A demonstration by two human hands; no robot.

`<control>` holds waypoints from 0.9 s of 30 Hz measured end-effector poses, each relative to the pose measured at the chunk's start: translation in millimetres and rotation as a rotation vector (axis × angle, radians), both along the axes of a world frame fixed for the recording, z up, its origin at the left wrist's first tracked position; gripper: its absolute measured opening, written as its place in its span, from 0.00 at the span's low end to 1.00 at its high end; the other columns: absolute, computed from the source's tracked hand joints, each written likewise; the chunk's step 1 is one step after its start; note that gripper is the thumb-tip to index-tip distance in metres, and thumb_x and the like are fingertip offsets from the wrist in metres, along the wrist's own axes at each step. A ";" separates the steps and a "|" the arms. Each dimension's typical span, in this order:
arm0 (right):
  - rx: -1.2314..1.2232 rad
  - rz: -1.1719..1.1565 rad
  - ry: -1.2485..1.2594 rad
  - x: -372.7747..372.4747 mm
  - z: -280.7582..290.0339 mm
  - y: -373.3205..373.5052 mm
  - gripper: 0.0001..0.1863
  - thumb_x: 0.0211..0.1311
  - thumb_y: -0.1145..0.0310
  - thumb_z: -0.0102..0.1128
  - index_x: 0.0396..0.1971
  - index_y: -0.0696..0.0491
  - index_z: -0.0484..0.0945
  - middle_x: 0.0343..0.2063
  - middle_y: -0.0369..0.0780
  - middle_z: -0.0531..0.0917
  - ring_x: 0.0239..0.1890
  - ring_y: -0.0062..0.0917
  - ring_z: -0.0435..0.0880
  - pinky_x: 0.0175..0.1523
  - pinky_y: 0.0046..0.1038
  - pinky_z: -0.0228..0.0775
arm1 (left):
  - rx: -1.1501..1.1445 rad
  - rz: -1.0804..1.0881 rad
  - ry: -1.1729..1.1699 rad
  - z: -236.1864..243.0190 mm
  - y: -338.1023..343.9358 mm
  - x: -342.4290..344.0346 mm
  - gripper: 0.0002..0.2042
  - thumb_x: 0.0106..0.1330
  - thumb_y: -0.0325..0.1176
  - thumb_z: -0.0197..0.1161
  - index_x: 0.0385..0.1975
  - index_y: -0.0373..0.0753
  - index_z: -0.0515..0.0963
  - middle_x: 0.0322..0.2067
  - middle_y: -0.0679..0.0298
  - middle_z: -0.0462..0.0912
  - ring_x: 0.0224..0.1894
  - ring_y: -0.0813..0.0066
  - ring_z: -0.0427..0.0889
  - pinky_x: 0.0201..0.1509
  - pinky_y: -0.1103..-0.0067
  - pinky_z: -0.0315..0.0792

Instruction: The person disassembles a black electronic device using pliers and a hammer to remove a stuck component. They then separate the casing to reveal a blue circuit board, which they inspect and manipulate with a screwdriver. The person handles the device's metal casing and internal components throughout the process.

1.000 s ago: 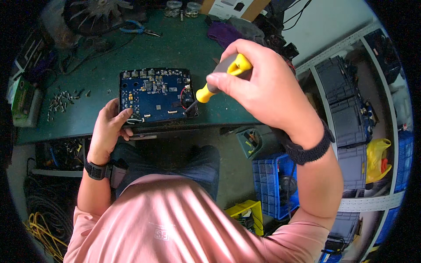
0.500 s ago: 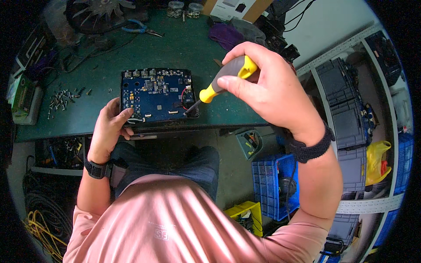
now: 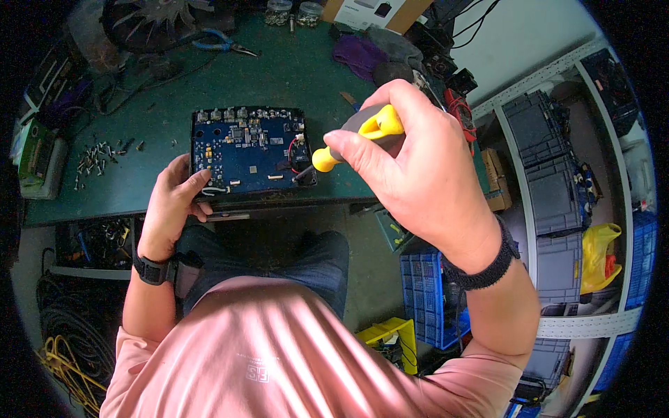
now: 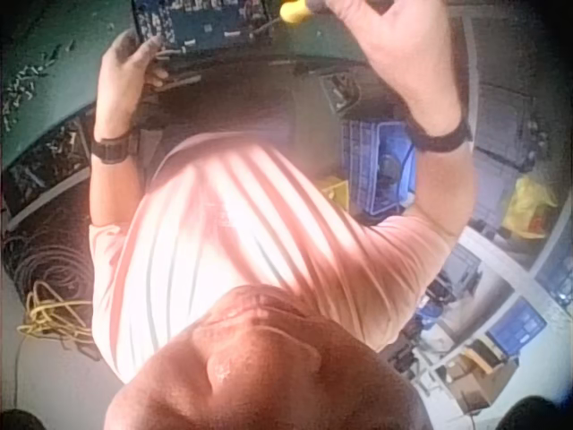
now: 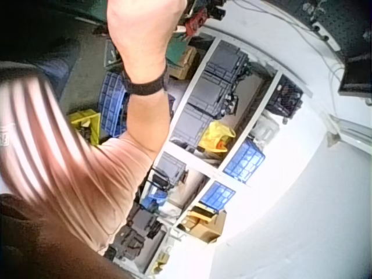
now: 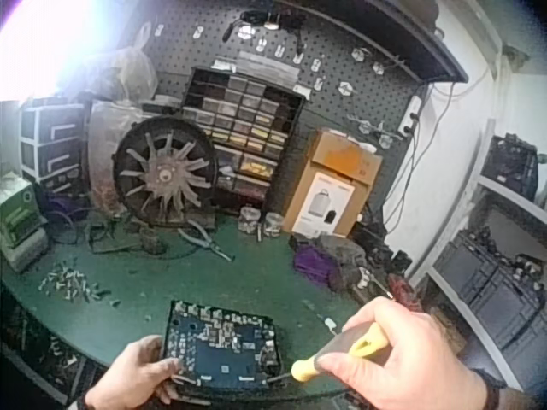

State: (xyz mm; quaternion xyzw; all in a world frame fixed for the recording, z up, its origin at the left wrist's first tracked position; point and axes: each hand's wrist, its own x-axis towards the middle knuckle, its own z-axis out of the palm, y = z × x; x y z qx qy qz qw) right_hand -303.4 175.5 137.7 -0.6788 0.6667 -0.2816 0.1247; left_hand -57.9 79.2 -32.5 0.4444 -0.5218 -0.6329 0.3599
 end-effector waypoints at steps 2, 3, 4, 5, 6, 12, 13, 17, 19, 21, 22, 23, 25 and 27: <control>-0.004 0.053 0.052 -4.1 2.0 2.5 0.15 0.60 0.68 0.67 0.42 0.58 0.73 0.31 0.35 0.80 0.31 0.14 0.79 0.36 0.17 0.72 | 0.001 0.002 0.005 0.7 0.5 0.2 0.18 0.66 0.29 0.60 0.53 0.25 0.69 0.36 0.58 0.81 0.18 0.82 0.77 0.19 0.87 0.73; -0.006 0.080 0.079 -6.5 3.1 3.6 0.14 0.60 0.70 0.66 0.43 0.57 0.74 0.32 0.35 0.79 0.32 0.14 0.79 0.37 0.17 0.72 | -0.001 0.000 0.003 0.5 0.6 0.6 0.18 0.66 0.28 0.60 0.53 0.25 0.69 0.35 0.58 0.81 0.18 0.82 0.77 0.19 0.87 0.74; -0.006 0.063 0.025 -8.4 2.1 4.3 0.14 0.60 0.70 0.66 0.42 0.57 0.74 0.31 0.35 0.80 0.32 0.14 0.78 0.36 0.17 0.72 | -0.002 -0.001 0.000 0.2 0.9 1.3 0.18 0.66 0.28 0.60 0.52 0.25 0.69 0.35 0.59 0.81 0.18 0.82 0.78 0.20 0.87 0.74; -0.006 0.040 -0.028 -10.8 -0.6 6.4 0.13 0.59 0.71 0.65 0.42 0.57 0.74 0.31 0.35 0.80 0.31 0.13 0.78 0.36 0.18 0.71 | -0.004 -0.008 -0.002 0.2 0.9 1.1 0.18 0.65 0.28 0.60 0.52 0.25 0.69 0.35 0.59 0.82 0.18 0.82 0.78 0.20 0.87 0.74; -0.007 0.017 -0.081 -13.3 -3.0 8.1 0.13 0.59 0.71 0.65 0.42 0.57 0.74 0.30 0.35 0.80 0.31 0.13 0.77 0.35 0.18 0.70 | -0.001 -0.010 -0.003 0.8 0.8 0.9 0.19 0.65 0.27 0.60 0.53 0.25 0.69 0.35 0.59 0.82 0.19 0.82 0.78 0.20 0.87 0.74; -0.051 0.006 -0.187 -24.8 -11.6 11.3 0.12 0.60 0.73 0.63 0.42 0.56 0.74 0.32 0.34 0.79 0.33 0.12 0.76 0.37 0.17 0.70 | 0.008 -0.018 -0.001 -0.5 -0.1 1.6 0.20 0.64 0.26 0.61 0.54 0.25 0.68 0.35 0.61 0.82 0.19 0.82 0.79 0.21 0.87 0.74; -0.047 0.011 -0.189 -25.3 -11.7 11.1 0.12 0.60 0.73 0.63 0.42 0.56 0.74 0.32 0.34 0.79 0.33 0.12 0.76 0.37 0.17 0.70 | 0.013 -0.012 0.002 -0.1 0.2 1.9 0.20 0.64 0.25 0.61 0.54 0.25 0.68 0.35 0.60 0.82 0.19 0.82 0.79 0.21 0.87 0.74; -0.027 0.009 -0.181 -25.5 -10.4 12.5 0.12 0.60 0.73 0.63 0.42 0.56 0.74 0.32 0.34 0.79 0.33 0.12 0.76 0.37 0.17 0.70 | 0.024 -0.001 -0.016 1.7 1.0 1.3 0.21 0.63 0.24 0.61 0.55 0.24 0.68 0.35 0.59 0.82 0.20 0.82 0.79 0.22 0.87 0.74; -0.019 0.003 -0.171 -25.5 -10.5 12.6 0.12 0.60 0.73 0.63 0.42 0.56 0.74 0.32 0.34 0.79 0.33 0.12 0.76 0.37 0.17 0.70 | 0.017 -0.001 -0.021 1.4 0.8 1.3 0.22 0.63 0.25 0.61 0.55 0.23 0.68 0.34 0.59 0.82 0.20 0.82 0.79 0.22 0.87 0.74; -0.014 -0.002 -0.163 -26.0 -11.2 12.3 0.12 0.60 0.72 0.63 0.42 0.56 0.74 0.32 0.34 0.79 0.33 0.12 0.76 0.37 0.17 0.70 | 0.011 0.000 -0.023 1.3 0.8 1.3 0.22 0.63 0.25 0.61 0.55 0.23 0.68 0.34 0.59 0.82 0.20 0.82 0.79 0.22 0.87 0.74; -0.016 0.002 -0.167 -26.4 -11.8 12.2 0.12 0.60 0.72 0.63 0.42 0.56 0.74 0.32 0.34 0.79 0.33 0.12 0.76 0.37 0.17 0.70 | 0.009 0.000 -0.022 1.3 1.0 1.2 0.21 0.63 0.25 0.61 0.55 0.23 0.68 0.34 0.59 0.82 0.20 0.83 0.79 0.22 0.87 0.74; -0.019 0.005 -0.171 -27.0 -12.4 12.0 0.12 0.60 0.72 0.63 0.42 0.56 0.74 0.32 0.34 0.79 0.33 0.12 0.76 0.37 0.17 0.70 | 0.007 0.000 -0.020 1.6 1.1 1.0 0.21 0.63 0.25 0.61 0.55 0.23 0.68 0.34 0.59 0.82 0.20 0.83 0.79 0.22 0.87 0.74; -0.023 0.011 -0.166 -27.8 -12.7 12.1 0.12 0.60 0.72 0.63 0.42 0.56 0.74 0.32 0.34 0.79 0.33 0.12 0.76 0.37 0.17 0.70 | 0.007 -0.002 -0.028 3.3 1.5 0.6 0.21 0.63 0.25 0.61 0.55 0.23 0.68 0.34 0.59 0.82 0.20 0.83 0.79 0.22 0.87 0.74; -0.029 0.016 -0.146 -28.2 -12.2 12.2 0.12 0.60 0.71 0.63 0.42 0.56 0.74 0.32 0.34 0.79 0.33 0.12 0.76 0.37 0.17 0.70 | 0.005 0.000 -0.032 3.9 1.7 0.5 0.21 0.63 0.25 0.61 0.54 0.23 0.68 0.34 0.59 0.82 0.19 0.83 0.79 0.22 0.87 0.74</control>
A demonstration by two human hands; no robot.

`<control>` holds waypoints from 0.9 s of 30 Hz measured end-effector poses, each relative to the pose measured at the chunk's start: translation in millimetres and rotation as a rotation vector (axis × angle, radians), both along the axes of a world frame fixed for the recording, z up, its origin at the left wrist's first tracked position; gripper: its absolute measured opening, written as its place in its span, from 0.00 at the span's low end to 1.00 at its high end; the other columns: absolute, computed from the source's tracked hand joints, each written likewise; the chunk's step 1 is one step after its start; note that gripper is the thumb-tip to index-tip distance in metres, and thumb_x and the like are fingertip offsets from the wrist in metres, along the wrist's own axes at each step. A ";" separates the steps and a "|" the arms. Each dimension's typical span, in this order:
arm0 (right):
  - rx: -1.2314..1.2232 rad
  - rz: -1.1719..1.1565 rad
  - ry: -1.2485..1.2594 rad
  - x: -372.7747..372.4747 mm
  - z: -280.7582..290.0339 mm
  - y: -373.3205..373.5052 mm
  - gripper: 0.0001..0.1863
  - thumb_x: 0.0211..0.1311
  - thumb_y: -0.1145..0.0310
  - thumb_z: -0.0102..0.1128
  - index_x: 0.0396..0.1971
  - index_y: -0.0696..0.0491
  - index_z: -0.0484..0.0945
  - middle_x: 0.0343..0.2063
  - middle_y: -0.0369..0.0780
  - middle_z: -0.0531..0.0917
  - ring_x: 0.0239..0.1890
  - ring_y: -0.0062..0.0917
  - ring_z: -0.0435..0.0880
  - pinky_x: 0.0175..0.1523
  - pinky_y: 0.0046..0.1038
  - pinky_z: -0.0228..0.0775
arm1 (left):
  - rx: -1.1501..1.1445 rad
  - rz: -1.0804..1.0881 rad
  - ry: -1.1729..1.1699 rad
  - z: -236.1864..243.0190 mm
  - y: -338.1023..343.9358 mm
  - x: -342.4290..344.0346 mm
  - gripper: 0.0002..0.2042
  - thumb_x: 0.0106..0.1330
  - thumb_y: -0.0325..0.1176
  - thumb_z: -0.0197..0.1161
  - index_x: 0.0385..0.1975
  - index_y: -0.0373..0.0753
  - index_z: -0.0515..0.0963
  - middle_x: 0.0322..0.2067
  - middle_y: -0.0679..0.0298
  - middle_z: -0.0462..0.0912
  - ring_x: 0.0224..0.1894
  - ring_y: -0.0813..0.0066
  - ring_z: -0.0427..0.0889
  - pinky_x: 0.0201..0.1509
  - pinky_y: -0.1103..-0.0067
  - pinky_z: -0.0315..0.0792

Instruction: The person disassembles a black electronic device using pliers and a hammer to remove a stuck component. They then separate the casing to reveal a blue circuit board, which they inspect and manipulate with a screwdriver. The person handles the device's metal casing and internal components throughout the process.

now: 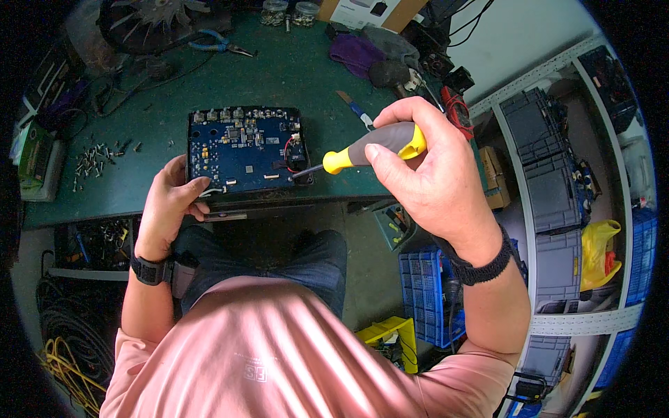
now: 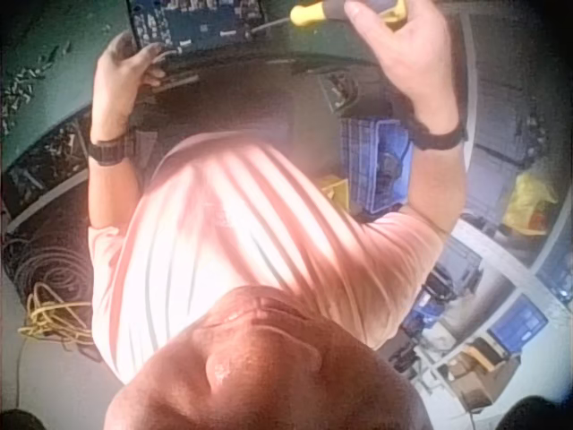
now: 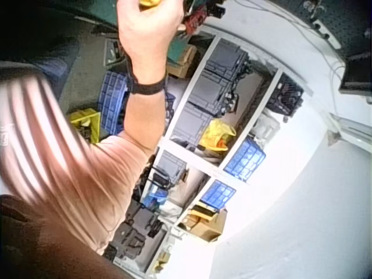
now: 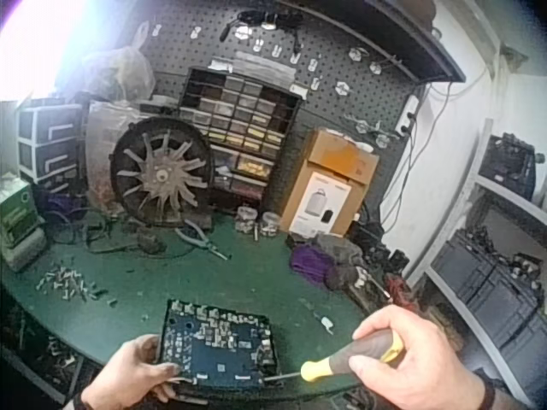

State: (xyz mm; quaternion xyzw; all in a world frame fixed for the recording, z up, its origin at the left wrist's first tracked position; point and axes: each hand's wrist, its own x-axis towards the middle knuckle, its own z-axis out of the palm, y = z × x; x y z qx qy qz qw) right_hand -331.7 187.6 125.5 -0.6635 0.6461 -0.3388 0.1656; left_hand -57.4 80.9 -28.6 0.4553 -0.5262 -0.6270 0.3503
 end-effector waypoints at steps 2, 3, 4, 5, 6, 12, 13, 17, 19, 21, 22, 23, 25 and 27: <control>0.011 -0.006 -0.014 0.0 0.4 0.3 0.12 0.60 0.71 0.63 0.42 0.56 0.74 0.32 0.34 0.79 0.33 0.12 0.76 0.37 0.17 0.70 | -0.006 0.002 -0.001 -1.1 -0.1 -0.1 0.20 0.63 0.25 0.60 0.54 0.23 0.69 0.34 0.59 0.82 0.19 0.82 0.79 0.22 0.87 0.74; 0.017 -0.008 -0.020 -0.1 0.5 0.5 0.12 0.60 0.71 0.63 0.42 0.56 0.74 0.32 0.34 0.79 0.33 0.12 0.76 0.37 0.18 0.70 | -0.006 0.004 0.000 -1.5 -0.1 -0.3 0.20 0.63 0.25 0.60 0.54 0.23 0.69 0.34 0.59 0.82 0.19 0.82 0.79 0.22 0.87 0.74; 0.022 -0.011 -0.023 -0.3 0.7 0.6 0.12 0.60 0.71 0.63 0.42 0.56 0.74 0.32 0.34 0.79 0.33 0.13 0.76 0.37 0.18 0.71 | -0.007 0.005 0.000 -1.8 -0.1 -0.4 0.20 0.63 0.25 0.60 0.54 0.23 0.69 0.34 0.59 0.82 0.19 0.82 0.79 0.21 0.87 0.74; 0.027 -0.015 -0.025 -0.4 1.0 0.8 0.12 0.60 0.71 0.63 0.42 0.56 0.74 0.32 0.34 0.79 0.33 0.13 0.76 0.37 0.18 0.71 | -0.008 0.005 0.001 -2.0 -0.4 -0.4 0.20 0.63 0.25 0.60 0.54 0.23 0.69 0.34 0.59 0.82 0.19 0.82 0.79 0.21 0.87 0.74; 0.032 -0.019 -0.027 -0.5 1.3 1.0 0.12 0.60 0.71 0.63 0.42 0.56 0.74 0.32 0.34 0.79 0.33 0.13 0.76 0.37 0.18 0.71 | -0.008 0.003 0.004 -2.2 -0.6 -0.3 0.20 0.63 0.25 0.61 0.54 0.24 0.69 0.34 0.59 0.82 0.19 0.82 0.79 0.21 0.87 0.74; -0.010 -0.002 0.096 1.3 4.8 -3.3 0.12 0.59 0.70 0.64 0.41 0.57 0.75 0.30 0.37 0.80 0.32 0.15 0.78 0.35 0.19 0.70 | -0.014 -0.004 0.001 -5.5 -1.5 -0.1 0.20 0.63 0.26 0.61 0.53 0.25 0.69 0.33 0.60 0.81 0.19 0.82 0.79 0.21 0.87 0.74; 0.014 -0.012 0.093 3.8 7.2 -5.8 0.12 0.59 0.69 0.64 0.40 0.57 0.75 0.29 0.37 0.80 0.32 0.15 0.78 0.35 0.20 0.70 | -0.016 -0.006 -0.007 -6.5 -2.3 0.2 0.20 0.63 0.26 0.61 0.53 0.25 0.69 0.34 0.61 0.81 0.19 0.82 0.78 0.20 0.87 0.74; 0.076 0.027 0.154 13.2 17.3 -18.9 0.13 0.60 0.68 0.64 0.41 0.57 0.74 0.30 0.35 0.79 0.32 0.14 0.77 0.36 0.17 0.69 | -0.014 -0.010 -0.020 -5.4 -2.2 -0.2 0.20 0.64 0.27 0.61 0.54 0.26 0.69 0.34 0.62 0.81 0.19 0.82 0.78 0.19 0.88 0.73; 0.082 0.098 0.226 12.8 22.2 -24.1 0.14 0.60 0.69 0.64 0.43 0.57 0.74 0.31 0.34 0.78 0.33 0.12 0.77 0.36 0.16 0.69 | -0.017 -0.010 -0.016 -5.6 -1.9 -0.6 0.20 0.64 0.27 0.61 0.54 0.26 0.69 0.34 0.62 0.81 0.19 0.82 0.78 0.19 0.88 0.73; 0.080 0.186 0.303 12.2 25.7 -28.8 0.14 0.61 0.69 0.64 0.43 0.57 0.74 0.31 0.34 0.79 0.33 0.12 0.77 0.36 0.16 0.69 | -0.015 0.001 -0.011 -5.2 -1.2 -0.1 0.20 0.64 0.27 0.61 0.54 0.26 0.69 0.34 0.62 0.81 0.19 0.82 0.78 0.19 0.88 0.73; 0.073 0.165 0.276 13.0 24.8 -29.8 0.14 0.61 0.69 0.64 0.43 0.57 0.74 0.31 0.34 0.79 0.33 0.12 0.77 0.36 0.16 0.69 | -0.010 0.007 -0.008 -4.2 -0.4 -0.7 0.20 0.64 0.26 0.61 0.54 0.26 0.69 0.34 0.62 0.81 0.19 0.82 0.78 0.20 0.87 0.73; 0.067 0.145 0.248 13.7 21.8 -31.2 0.14 0.61 0.68 0.65 0.43 0.57 0.74 0.30 0.35 0.80 0.32 0.13 0.78 0.36 0.16 0.70 | -0.006 0.016 -0.006 -3.8 0.4 -0.8 0.20 0.64 0.26 0.61 0.54 0.26 0.69 0.34 0.62 0.81 0.19 0.82 0.78 0.20 0.87 0.73; 0.072 0.090 0.209 14.7 18.0 -32.3 0.15 0.62 0.67 0.65 0.44 0.58 0.74 0.30 0.35 0.80 0.31 0.14 0.79 0.36 0.16 0.72 | -0.009 0.011 0.002 -2.3 0.6 0.3 0.20 0.63 0.25 0.61 0.53 0.24 0.69 0.34 0.60 0.82 0.19 0.83 0.79 0.21 0.87 0.74; 0.092 0.009 0.191 16.3 16.8 -29.3 0.16 0.62 0.65 0.66 0.43 0.58 0.74 0.29 0.36 0.81 0.30 0.15 0.80 0.35 0.17 0.73 | -0.008 -0.001 0.010 -2.3 -0.4 0.4 0.19 0.62 0.25 0.61 0.53 0.24 0.69 0.33 0.60 0.82 0.19 0.83 0.79 0.21 0.87 0.74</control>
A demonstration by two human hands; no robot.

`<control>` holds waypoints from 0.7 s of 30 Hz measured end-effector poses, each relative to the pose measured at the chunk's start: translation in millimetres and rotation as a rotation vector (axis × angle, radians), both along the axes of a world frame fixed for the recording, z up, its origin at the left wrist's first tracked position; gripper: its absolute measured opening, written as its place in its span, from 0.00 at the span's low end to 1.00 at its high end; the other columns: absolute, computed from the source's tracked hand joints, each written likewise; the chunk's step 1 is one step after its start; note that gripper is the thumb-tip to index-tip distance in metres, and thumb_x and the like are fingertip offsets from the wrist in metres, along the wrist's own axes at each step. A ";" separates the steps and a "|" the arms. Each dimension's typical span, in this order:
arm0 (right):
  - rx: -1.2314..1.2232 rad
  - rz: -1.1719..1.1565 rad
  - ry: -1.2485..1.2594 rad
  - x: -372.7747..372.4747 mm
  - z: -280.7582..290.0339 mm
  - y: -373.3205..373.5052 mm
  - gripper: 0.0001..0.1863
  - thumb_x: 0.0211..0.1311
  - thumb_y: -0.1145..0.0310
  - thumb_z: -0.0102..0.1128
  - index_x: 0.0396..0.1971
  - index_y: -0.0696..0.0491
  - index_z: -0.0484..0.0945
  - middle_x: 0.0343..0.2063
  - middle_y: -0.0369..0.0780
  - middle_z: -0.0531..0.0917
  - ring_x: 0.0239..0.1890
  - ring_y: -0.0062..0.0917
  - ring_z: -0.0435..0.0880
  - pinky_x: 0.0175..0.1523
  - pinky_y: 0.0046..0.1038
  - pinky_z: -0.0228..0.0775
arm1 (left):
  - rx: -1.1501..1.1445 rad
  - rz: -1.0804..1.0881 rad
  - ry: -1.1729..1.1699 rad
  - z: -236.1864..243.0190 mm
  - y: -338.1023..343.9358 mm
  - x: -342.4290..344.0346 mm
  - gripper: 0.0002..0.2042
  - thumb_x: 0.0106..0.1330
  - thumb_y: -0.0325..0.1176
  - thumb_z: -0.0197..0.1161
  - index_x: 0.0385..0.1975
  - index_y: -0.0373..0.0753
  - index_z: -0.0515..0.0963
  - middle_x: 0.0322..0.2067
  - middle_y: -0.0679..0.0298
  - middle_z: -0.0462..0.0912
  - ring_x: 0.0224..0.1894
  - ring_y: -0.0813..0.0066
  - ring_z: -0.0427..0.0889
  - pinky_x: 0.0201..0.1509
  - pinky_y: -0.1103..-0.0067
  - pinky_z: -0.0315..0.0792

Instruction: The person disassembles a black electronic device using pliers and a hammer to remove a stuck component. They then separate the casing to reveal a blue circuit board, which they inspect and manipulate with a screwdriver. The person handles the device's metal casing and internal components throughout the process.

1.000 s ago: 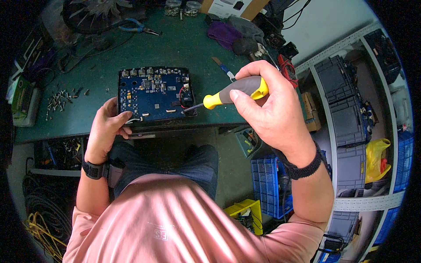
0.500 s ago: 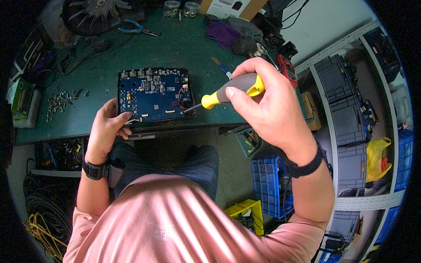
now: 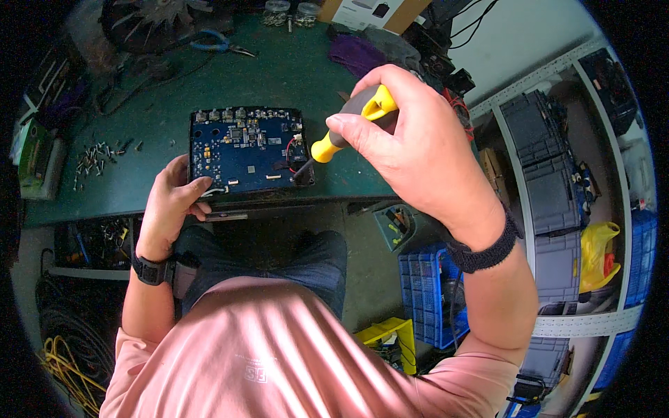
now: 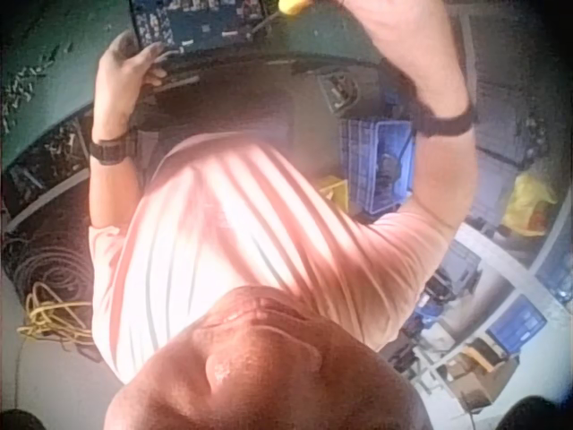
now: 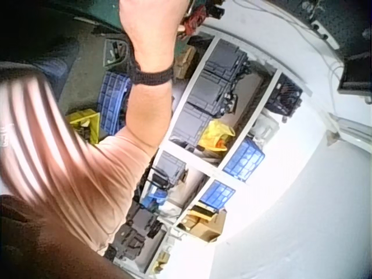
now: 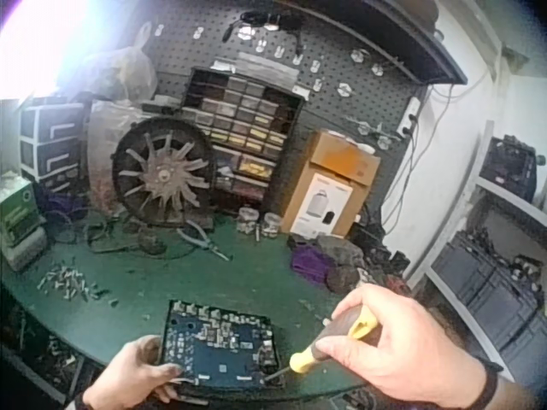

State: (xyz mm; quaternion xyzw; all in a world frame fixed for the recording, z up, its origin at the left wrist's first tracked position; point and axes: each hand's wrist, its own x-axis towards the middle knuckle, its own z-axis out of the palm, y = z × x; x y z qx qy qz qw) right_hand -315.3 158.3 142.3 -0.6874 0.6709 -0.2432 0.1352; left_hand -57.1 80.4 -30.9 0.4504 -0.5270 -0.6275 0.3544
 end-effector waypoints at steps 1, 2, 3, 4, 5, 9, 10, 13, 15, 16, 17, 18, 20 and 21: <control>-0.034 -0.007 -0.014 -0.2 -2.2 0.5 0.16 0.61 0.64 0.66 0.40 0.58 0.74 0.26 0.36 0.81 0.28 0.16 0.79 0.33 0.19 0.72 | 0.003 -0.005 0.003 -1.0 -0.7 0.0 0.20 0.62 0.24 0.61 0.53 0.24 0.69 0.33 0.60 0.82 0.19 0.83 0.79 0.21 0.87 0.74; -0.069 -0.014 -0.028 -1.1 -5.5 0.9 0.16 0.60 0.62 0.67 0.38 0.58 0.75 0.24 0.36 0.80 0.25 0.17 0.78 0.32 0.20 0.70 | 0.006 -0.010 0.004 -1.7 -1.2 0.0 0.20 0.62 0.24 0.61 0.53 0.24 0.69 0.33 0.60 0.82 0.19 0.83 0.79 0.21 0.87 0.74; -0.104 -0.021 -0.043 -1.3 -7.3 1.3 0.16 0.59 0.61 0.68 0.35 0.58 0.76 0.21 0.37 0.80 0.23 0.18 0.77 0.30 0.22 0.69 | 0.003 -0.010 0.002 -2.4 -1.4 -0.1 0.20 0.63 0.25 0.61 0.53 0.25 0.69 0.33 0.61 0.82 0.19 0.83 0.78 0.20 0.87 0.74; -0.102 -0.026 -0.088 -0.3 -7.7 1.7 0.16 0.59 0.61 0.68 0.34 0.58 0.76 0.21 0.37 0.81 0.23 0.18 0.78 0.30 0.22 0.69 | -0.001 -0.010 0.000 -3.0 -1.5 -0.3 0.20 0.63 0.25 0.61 0.54 0.25 0.69 0.33 0.62 0.82 0.19 0.83 0.78 0.20 0.87 0.73; -0.099 -0.029 -0.134 1.3 -8.5 1.5 0.16 0.60 0.61 0.68 0.33 0.59 0.75 0.22 0.37 0.82 0.24 0.18 0.79 0.30 0.21 0.70 | -0.004 -0.010 -0.002 -3.5 -1.6 -0.4 0.20 0.63 0.25 0.61 0.54 0.26 0.69 0.34 0.62 0.81 0.19 0.83 0.78 0.19 0.87 0.73; -0.032 -0.113 -0.202 7.1 -4.1 0.4 0.16 0.61 0.62 0.67 0.31 0.60 0.74 0.24 0.39 0.85 0.24 0.17 0.81 0.30 0.20 0.71 | -0.008 -0.002 0.007 -4.1 -0.9 -0.8 0.19 0.63 0.25 0.60 0.53 0.25 0.69 0.34 0.62 0.81 0.19 0.83 0.78 0.20 0.87 0.73; -0.043 -0.101 -0.207 6.8 -4.8 1.2 0.15 0.60 0.62 0.68 0.32 0.59 0.75 0.24 0.38 0.84 0.24 0.16 0.80 0.30 0.20 0.70 | -0.008 -0.004 0.017 -4.1 -0.7 -0.8 0.19 0.63 0.25 0.60 0.53 0.25 0.70 0.33 0.61 0.82 0.19 0.84 0.78 0.20 0.87 0.74; -0.043 -0.027 -0.146 5.0 -5.6 5.0 0.15 0.60 0.64 0.68 0.37 0.58 0.75 0.26 0.36 0.82 0.27 0.15 0.79 0.32 0.18 0.70 | 0.003 -0.002 0.011 -3.2 -1.5 -0.7 0.19 0.63 0.24 0.60 0.52 0.24 0.70 0.33 0.60 0.82 0.19 0.84 0.78 0.21 0.87 0.74; -0.006 0.064 -0.005 1.9 -0.1 10.0 0.16 0.61 0.65 0.67 0.43 0.58 0.74 0.32 0.36 0.81 0.32 0.15 0.80 0.37 0.17 0.73 | 0.004 0.001 -0.001 -1.9 -1.1 -0.2 0.19 0.63 0.25 0.60 0.52 0.24 0.70 0.33 0.60 0.82 0.19 0.84 0.78 0.21 0.87 0.74; 0.002 0.084 -0.028 0.7 0.7 10.2 0.16 0.60 0.66 0.68 0.43 0.57 0.75 0.31 0.35 0.80 0.31 0.15 0.78 0.36 0.17 0.71 | 0.002 0.003 -0.004 -1.2 -1.0 0.4 0.19 0.63 0.25 0.60 0.52 0.24 0.70 0.33 0.60 0.82 0.19 0.84 0.78 0.21 0.87 0.75; 0.011 0.099 -0.049 0.1 1.8 11.4 0.16 0.59 0.67 0.69 0.43 0.55 0.75 0.30 0.34 0.79 0.30 0.14 0.76 0.35 0.18 0.69 | 0.000 -0.001 -0.005 -1.0 -0.8 0.4 0.18 0.63 0.25 0.60 0.52 0.24 0.70 0.33 0.60 0.82 0.19 0.84 0.78 0.21 0.87 0.75; 0.021 0.115 -0.070 -1.1 2.8 12.3 0.16 0.58 0.67 0.69 0.43 0.54 0.76 0.28 0.33 0.78 0.29 0.13 0.74 0.34 0.18 0.67 | 0.001 0.001 -0.002 -1.3 -0.6 0.0 0.18 0.63 0.25 0.60 0.52 0.24 0.70 0.33 0.60 0.82 0.19 0.84 0.78 0.21 0.86 0.75; 0.016 0.230 -0.039 -8.7 5.2 11.1 0.17 0.57 0.69 0.69 0.44 0.54 0.75 0.31 0.33 0.78 0.32 0.13 0.75 0.37 0.19 0.68 | 0.005 0.009 0.003 -1.6 -0.5 -0.7 0.18 0.63 0.25 0.60 0.51 0.24 0.70 0.32 0.61 0.81 0.19 0.83 0.78 0.21 0.86 0.75; 0.014 0.289 -0.023 -11.7 6.4 10.4 0.17 0.57 0.70 0.68 0.45 0.55 0.75 0.32 0.33 0.78 0.33 0.13 0.75 0.38 0.19 0.68 | 0.006 0.007 0.004 -1.6 -0.4 -0.8 0.18 0.63 0.25 0.60 0.51 0.24 0.70 0.32 0.61 0.81 0.19 0.84 0.78 0.21 0.86 0.75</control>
